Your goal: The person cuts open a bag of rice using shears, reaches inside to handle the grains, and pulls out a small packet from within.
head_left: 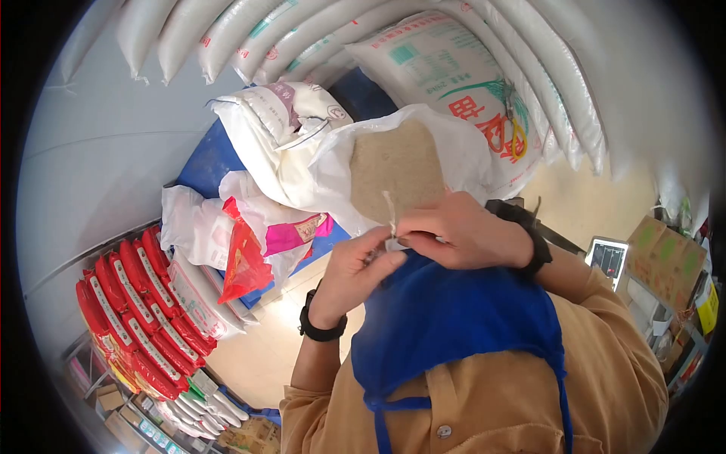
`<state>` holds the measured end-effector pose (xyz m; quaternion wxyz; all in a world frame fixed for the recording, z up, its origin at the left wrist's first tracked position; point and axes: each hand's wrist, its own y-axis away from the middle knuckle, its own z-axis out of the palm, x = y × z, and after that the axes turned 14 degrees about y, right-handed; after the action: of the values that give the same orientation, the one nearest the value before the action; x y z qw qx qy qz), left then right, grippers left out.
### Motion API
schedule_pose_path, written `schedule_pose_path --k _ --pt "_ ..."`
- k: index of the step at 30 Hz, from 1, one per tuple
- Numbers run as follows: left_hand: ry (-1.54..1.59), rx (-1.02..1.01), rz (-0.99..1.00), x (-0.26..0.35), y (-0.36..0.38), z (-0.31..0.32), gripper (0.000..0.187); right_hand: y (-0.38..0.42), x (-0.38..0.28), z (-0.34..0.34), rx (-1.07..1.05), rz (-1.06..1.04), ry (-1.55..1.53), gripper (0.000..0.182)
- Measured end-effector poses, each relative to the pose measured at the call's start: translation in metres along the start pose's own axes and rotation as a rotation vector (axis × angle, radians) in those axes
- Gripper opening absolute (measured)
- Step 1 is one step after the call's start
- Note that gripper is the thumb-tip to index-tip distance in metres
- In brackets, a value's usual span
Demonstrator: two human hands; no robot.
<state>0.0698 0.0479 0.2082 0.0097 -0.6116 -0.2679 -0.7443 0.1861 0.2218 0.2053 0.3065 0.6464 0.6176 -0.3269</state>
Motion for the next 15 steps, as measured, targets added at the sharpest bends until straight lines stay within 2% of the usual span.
schedule_pose_path --k 3,4,6,8,9,10,13,14,15 --pt "-0.08 -0.022 -0.007 -0.003 0.006 -0.008 0.014 -0.007 0.002 0.003 0.005 -0.031 -0.033 0.013" --pt "-0.055 0.05 -0.011 -0.012 0.012 -0.013 0.011 -0.01 0.006 0.001 0.001 -0.038 -0.052 0.016" --pt "0.158 0.23 0.031 -0.021 0.027 -0.021 0.013 -0.026 0.022 -0.021 0.157 -0.045 0.213 0.02" --pt "0.406 0.352 0.132 -0.025 0.037 -0.029 0.019 -0.054 0.055 -0.045 0.379 -0.089 0.139 0.018" --pt "0.542 0.378 0.216 -0.023 0.039 -0.031 0.024 -0.069 0.06 -0.064 0.366 -0.023 0.245 0.016" --pt "0.741 0.441 0.2 -0.017 0.04 -0.031 0.028 -0.083 0.064 -0.08 0.356 0.041 0.353 0.015" --pt "1.14 0.318 -0.022 -0.065 0.059 -0.057 0.029 -0.126 0.117 -0.065 0.158 -0.05 0.498 0.016" --pt "1.064 0.375 -0.163 -0.084 0.069 -0.051 0.033 -0.127 0.111 -0.059 0.111 -0.016 0.427 0.015" --pt "1.08 0.427 -0.454 -0.104 0.079 -0.048 0.035 -0.124 0.099 -0.051 0.063 0.02 0.356 0.015"
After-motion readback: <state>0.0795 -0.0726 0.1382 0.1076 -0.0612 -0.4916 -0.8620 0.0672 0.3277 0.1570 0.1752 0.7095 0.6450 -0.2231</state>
